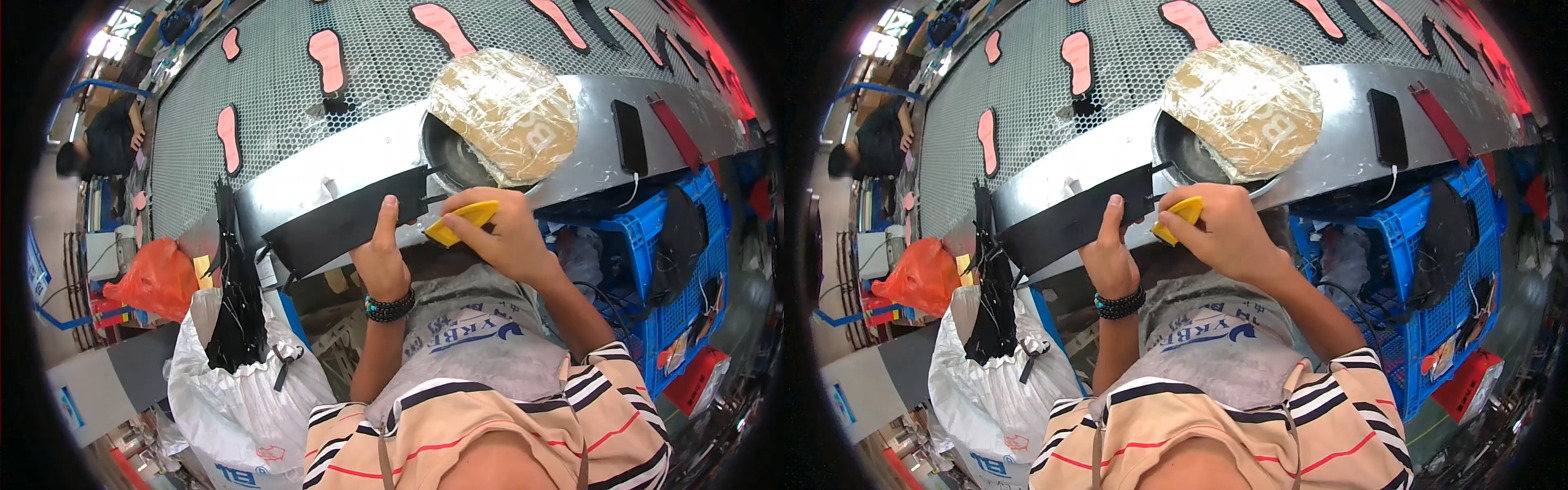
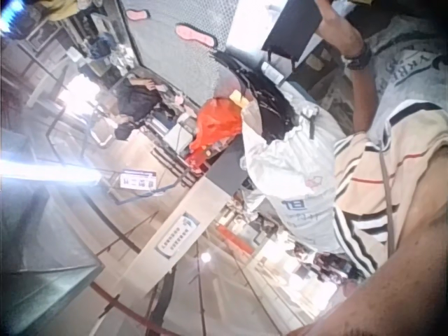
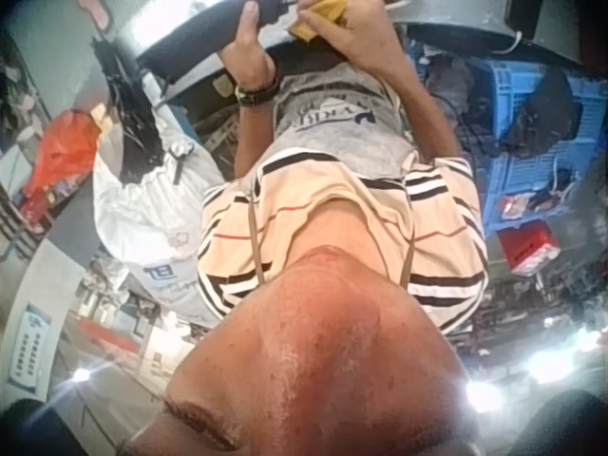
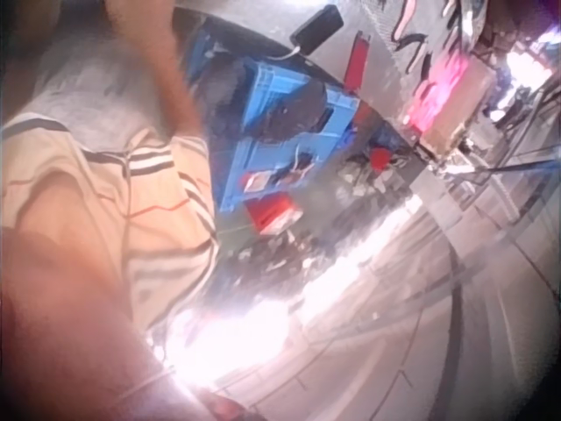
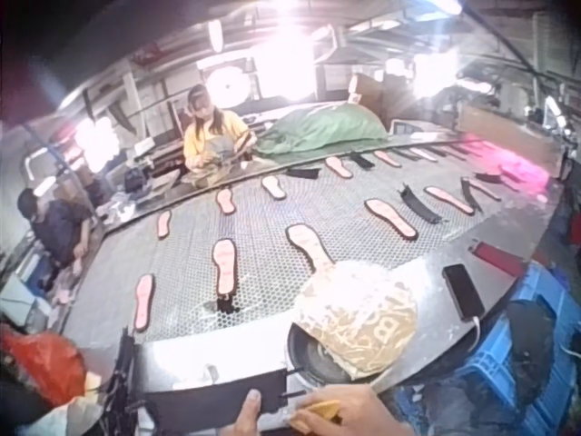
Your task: Applying adhesive to black shoe upper components using a manual scraper tool in a production line setting.
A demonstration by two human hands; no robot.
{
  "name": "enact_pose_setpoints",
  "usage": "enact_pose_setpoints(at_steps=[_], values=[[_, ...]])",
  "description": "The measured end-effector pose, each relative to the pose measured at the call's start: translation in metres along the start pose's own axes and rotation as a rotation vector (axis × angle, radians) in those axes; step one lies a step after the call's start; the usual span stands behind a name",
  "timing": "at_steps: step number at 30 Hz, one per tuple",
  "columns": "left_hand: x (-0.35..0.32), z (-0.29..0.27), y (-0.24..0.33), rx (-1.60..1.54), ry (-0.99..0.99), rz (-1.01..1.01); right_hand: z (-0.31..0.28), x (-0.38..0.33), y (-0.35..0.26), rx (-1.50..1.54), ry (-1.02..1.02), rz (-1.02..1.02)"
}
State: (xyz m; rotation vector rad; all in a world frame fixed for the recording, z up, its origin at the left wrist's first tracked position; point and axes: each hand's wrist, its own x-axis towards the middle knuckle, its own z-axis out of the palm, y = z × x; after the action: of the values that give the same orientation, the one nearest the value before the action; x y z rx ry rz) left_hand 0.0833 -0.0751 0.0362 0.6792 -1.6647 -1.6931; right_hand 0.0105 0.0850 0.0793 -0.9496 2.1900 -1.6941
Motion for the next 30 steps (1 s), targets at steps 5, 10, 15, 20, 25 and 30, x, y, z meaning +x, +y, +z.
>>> enact_pose_setpoints(at_steps=[5, 10, 15, 20, 25, 30], values=[[-0.003, 0.004, 0.003, -0.14, 0.059, -0.074, 0.012, 0.01, 0.006, 0.2, 0.408, -0.047], [0.001, 0.008, 0.003, -0.253, 0.05, -0.104, 0.008, 0.01, 0.002, 0.158, 0.197, -0.015], [-0.003, 0.013, 0.003, -0.271, 0.109, -0.105, 0.002, 0.012, -0.001, 0.329, 0.269, 0.097], [0.003, 0.015, 0.008, -0.221, 0.05, -0.106, 0.008, 0.01, 0.003, 0.231, 0.18, 0.085], [0.017, 0.011, 0.022, -0.077, -0.015, -0.044, 0.017, 0.002, 0.005, 0.347, 0.4, 0.024], [0.024, 0.012, 0.037, -0.145, -0.036, -0.048, 0.015, 0.016, 0.017, 0.176, 0.552, -0.07]])
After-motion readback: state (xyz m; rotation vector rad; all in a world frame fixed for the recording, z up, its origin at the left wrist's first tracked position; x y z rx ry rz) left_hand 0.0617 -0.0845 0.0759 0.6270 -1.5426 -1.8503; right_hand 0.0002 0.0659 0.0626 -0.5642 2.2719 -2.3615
